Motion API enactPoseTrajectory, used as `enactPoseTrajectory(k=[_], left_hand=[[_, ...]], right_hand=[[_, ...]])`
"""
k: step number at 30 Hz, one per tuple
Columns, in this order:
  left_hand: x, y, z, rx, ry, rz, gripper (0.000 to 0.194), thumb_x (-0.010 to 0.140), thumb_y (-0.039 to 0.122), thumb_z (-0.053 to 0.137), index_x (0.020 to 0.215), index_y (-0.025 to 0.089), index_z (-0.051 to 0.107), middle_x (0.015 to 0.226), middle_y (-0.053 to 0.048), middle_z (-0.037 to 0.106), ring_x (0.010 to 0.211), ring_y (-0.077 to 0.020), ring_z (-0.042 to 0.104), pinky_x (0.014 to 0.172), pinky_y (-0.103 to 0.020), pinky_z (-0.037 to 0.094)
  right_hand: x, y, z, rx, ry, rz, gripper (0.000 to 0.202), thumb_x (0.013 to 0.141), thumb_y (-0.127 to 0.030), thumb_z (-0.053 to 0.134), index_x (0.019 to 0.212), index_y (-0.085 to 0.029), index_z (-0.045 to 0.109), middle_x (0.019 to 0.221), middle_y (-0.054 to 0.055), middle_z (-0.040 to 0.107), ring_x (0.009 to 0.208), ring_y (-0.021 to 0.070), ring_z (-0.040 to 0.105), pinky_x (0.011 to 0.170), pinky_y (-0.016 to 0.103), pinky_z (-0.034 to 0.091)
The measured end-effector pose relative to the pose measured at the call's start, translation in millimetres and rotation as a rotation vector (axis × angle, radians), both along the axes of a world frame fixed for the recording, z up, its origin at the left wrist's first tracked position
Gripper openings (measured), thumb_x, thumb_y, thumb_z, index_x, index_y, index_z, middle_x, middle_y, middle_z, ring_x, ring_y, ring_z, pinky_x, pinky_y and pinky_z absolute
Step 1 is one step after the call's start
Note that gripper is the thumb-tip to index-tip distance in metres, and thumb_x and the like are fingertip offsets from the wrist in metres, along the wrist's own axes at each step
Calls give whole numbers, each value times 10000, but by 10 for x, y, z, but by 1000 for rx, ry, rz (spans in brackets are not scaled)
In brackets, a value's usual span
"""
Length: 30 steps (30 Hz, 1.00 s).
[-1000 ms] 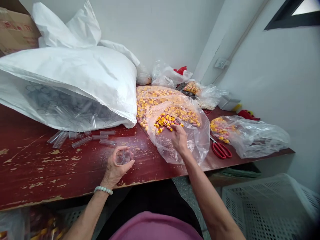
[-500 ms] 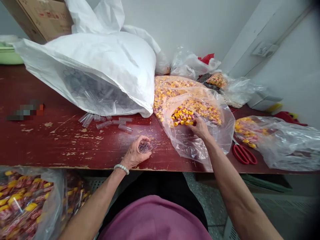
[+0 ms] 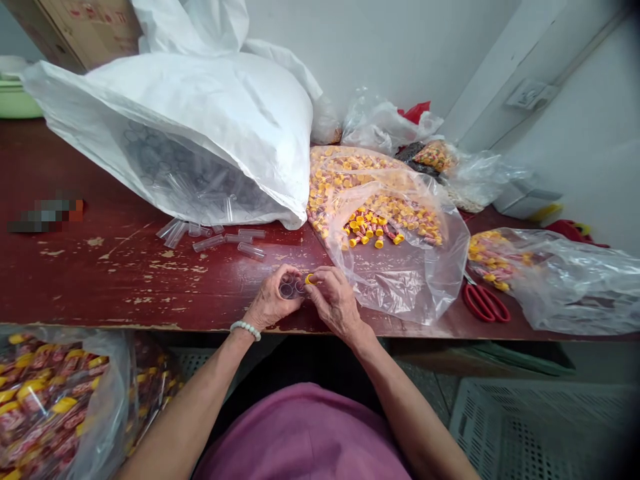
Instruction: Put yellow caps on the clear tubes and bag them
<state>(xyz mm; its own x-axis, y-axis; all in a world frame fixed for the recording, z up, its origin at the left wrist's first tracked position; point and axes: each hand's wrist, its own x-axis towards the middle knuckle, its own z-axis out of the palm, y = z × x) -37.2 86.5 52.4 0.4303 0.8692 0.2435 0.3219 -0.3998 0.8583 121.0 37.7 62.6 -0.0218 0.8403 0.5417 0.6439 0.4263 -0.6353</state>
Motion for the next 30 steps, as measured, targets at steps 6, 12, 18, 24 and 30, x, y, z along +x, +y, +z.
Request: enactPoseTrajectory(k=[6, 12, 18, 24, 30], left_hand=[[-22, 8, -15, 55, 4, 8, 318, 675, 234, 671, 942, 173, 508, 885, -44, 645, 814, -163, 626, 744, -277, 498], [-8, 11, 3, 51, 22, 15, 328, 650, 209, 672, 938, 175, 521, 871, -36, 641, 801, -165, 624, 743, -288, 494], [8, -5, 16, 21, -1, 12, 326, 625, 188, 672, 909, 176, 515, 840, -26, 643, 758, -157, 625, 700, -269, 493], [5, 16, -30, 13, -16, 20, 320, 636, 224, 676, 911, 178, 520, 842, -29, 651, 765, -161, 632, 700, -268, 498], [14, 24, -26, 44, -11, 15, 293, 660, 219, 652, 917, 179, 517, 837, -29, 648, 761, -155, 631, 704, -268, 501]], right_hand=[[14, -74, 20, 117, -237, 2, 185, 871, -247, 538, 1048, -204, 570, 1118, 80, 603, 1026, 200, 536, 892, 376, 451], [43, -64, 39, 79, -275, 1, 121, 894, -232, 500, 960, -208, 599, 1038, 59, 647, 936, 178, 571, 824, 347, 466], [121, -14, 183, 81, -248, 67, 163, 896, -227, 511, 1022, -191, 608, 951, 53, 664, 875, 160, 585, 791, 308, 485], [117, -47, 137, 100, -454, 106, 313, 907, -149, 431, 1181, -187, 577, 1118, 91, 638, 983, 195, 570, 856, 376, 476], [30, -153, -97, 125, -318, 12, 492, 874, -68, 370, 1339, -212, 445, 1242, 118, 561, 1126, 210, 529, 905, 395, 485]])
